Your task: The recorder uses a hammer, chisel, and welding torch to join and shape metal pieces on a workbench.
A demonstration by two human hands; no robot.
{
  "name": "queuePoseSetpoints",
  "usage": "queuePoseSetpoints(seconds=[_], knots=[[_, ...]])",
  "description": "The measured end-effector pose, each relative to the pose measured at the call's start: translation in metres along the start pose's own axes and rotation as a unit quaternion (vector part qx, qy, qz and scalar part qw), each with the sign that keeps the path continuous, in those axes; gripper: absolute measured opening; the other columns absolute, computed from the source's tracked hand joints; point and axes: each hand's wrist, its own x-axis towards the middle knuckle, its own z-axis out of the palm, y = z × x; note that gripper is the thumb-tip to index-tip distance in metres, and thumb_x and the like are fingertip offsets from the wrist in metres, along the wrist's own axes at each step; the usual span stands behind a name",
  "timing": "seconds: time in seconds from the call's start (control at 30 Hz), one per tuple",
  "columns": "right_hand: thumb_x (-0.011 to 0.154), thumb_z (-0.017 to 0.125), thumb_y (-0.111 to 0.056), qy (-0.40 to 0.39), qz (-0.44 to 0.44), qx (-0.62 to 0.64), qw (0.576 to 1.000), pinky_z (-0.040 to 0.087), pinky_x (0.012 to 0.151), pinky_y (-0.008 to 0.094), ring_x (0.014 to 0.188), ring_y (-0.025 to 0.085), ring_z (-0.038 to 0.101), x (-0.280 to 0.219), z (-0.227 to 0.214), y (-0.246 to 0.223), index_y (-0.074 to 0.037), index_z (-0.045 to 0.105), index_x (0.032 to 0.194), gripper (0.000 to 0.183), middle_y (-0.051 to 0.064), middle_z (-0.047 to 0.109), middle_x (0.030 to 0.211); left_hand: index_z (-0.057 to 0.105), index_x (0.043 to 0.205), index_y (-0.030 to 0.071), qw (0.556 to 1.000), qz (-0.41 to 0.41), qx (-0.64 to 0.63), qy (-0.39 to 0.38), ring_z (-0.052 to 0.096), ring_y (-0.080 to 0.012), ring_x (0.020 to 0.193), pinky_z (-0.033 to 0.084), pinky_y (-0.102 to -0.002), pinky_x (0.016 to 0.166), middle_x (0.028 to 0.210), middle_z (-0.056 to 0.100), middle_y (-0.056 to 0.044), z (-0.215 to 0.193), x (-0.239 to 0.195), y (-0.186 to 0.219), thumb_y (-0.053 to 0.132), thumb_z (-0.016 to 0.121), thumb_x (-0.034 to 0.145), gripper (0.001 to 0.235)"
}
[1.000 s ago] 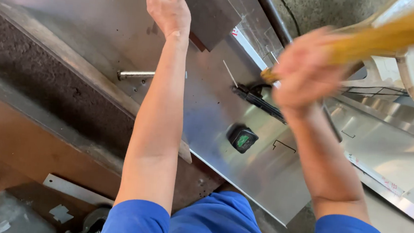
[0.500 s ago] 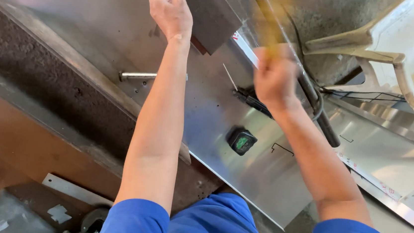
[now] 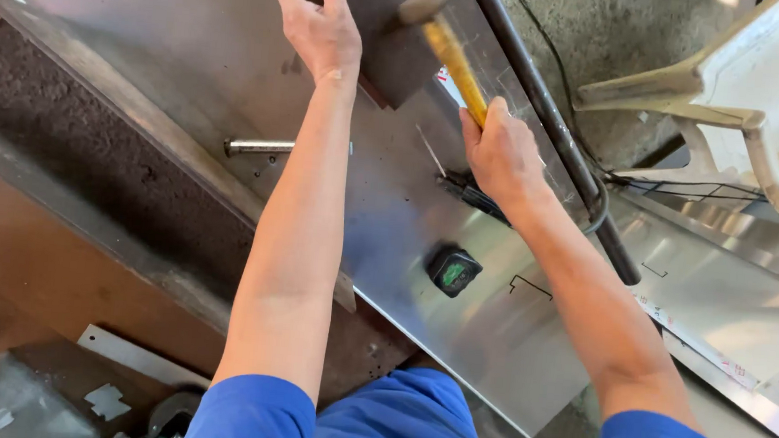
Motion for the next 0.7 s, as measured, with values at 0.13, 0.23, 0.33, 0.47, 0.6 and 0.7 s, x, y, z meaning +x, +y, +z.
queuePoseSetpoints(seconds=[0.13, 0.23, 0.33, 0.47, 0.6, 0.7], knots=[[0.106, 0.070, -0.028, -0.119, 0.071, -0.052, 0.989, 0.042, 0.051, 0.051, 0.062, 0.048, 0.059, -0.013, -0.025, -0.016, 0.000, 0.050, 0.087, 0.039, 0.024, 0.059, 0.066, 0.059, 0.102, -0.001, 0.998, 0.025, 0.051, 0.030, 0.070, -0.0303, 0.082, 0.056, -0.041, 0.080, 0.086, 0.071, -0.014, 0.003, -0.005, -0.019, 0.046, 0.070, 0.093, 0.048], [0.107, 0.069, -0.024, -0.078, 0.063, 0.030, 0.995, 0.044, 0.053, 0.046, 0.059, 0.042, 0.057, -0.039, -0.056, -0.054, -0.001, 0.052, 0.089, 0.033, 0.020, 0.056, 0.066, 0.059, 0.106, -0.003, 0.994, 0.084, 0.047, 0.057, 0.070, -0.0347, 0.088, 0.055, -0.044, 0.084, 0.092, 0.072, -0.017, 0.015, 0.008, -0.027, 0.041, 0.070, 0.096, 0.047], [0.103, 0.070, -0.021, -0.092, 0.094, 0.095, 0.987, 0.043, 0.053, 0.041, 0.054, 0.032, 0.053, -0.112, -0.057, -0.068, -0.002, 0.053, 0.088, 0.029, 0.015, 0.053, 0.065, 0.059, 0.106, -0.004, 0.989, 0.120, 0.031, 0.079, 0.068, -0.0342, 0.089, 0.054, -0.043, 0.084, 0.094, 0.070, -0.018, 0.004, 0.010, -0.038, 0.036, 0.069, 0.098, 0.042], [0.091, 0.078, -0.018, -0.156, 0.145, 0.125, 0.969, 0.047, 0.054, 0.040, 0.057, 0.029, 0.056, -0.173, -0.036, -0.086, -0.003, 0.062, 0.086, 0.022, 0.014, 0.055, 0.068, 0.061, 0.087, -0.003, 0.995, 0.048, -0.067, 0.064, 0.060, -0.0218, 0.073, 0.054, -0.038, 0.072, 0.076, 0.066, -0.009, -0.005, 0.027, -0.031, 0.024, 0.065, 0.095, 0.029], [0.090, 0.076, -0.017, -0.129, 0.107, 0.112, 0.979, 0.051, 0.056, 0.040, 0.066, 0.033, 0.064, -0.194, -0.001, -0.100, -0.001, 0.064, 0.098, 0.022, 0.013, 0.064, 0.084, 0.059, 0.084, -0.003, 0.993, 0.062, -0.088, 0.057, 0.054, -0.0178, 0.072, 0.052, -0.037, 0.069, 0.075, 0.062, -0.007, -0.039, 0.017, -0.036, 0.018, 0.063, 0.095, 0.024], [0.088, 0.078, -0.016, -0.147, 0.099, 0.076, 0.981, 0.051, 0.062, 0.044, 0.074, 0.037, 0.064, -0.201, 0.024, -0.103, -0.002, 0.062, 0.101, 0.025, 0.014, 0.064, 0.088, 0.059, 0.086, -0.003, 0.994, 0.080, -0.066, 0.043, 0.055, -0.0166, 0.074, 0.052, -0.036, 0.071, 0.077, 0.062, -0.007, -0.072, 0.015, -0.035, 0.018, 0.062, 0.096, 0.023]])
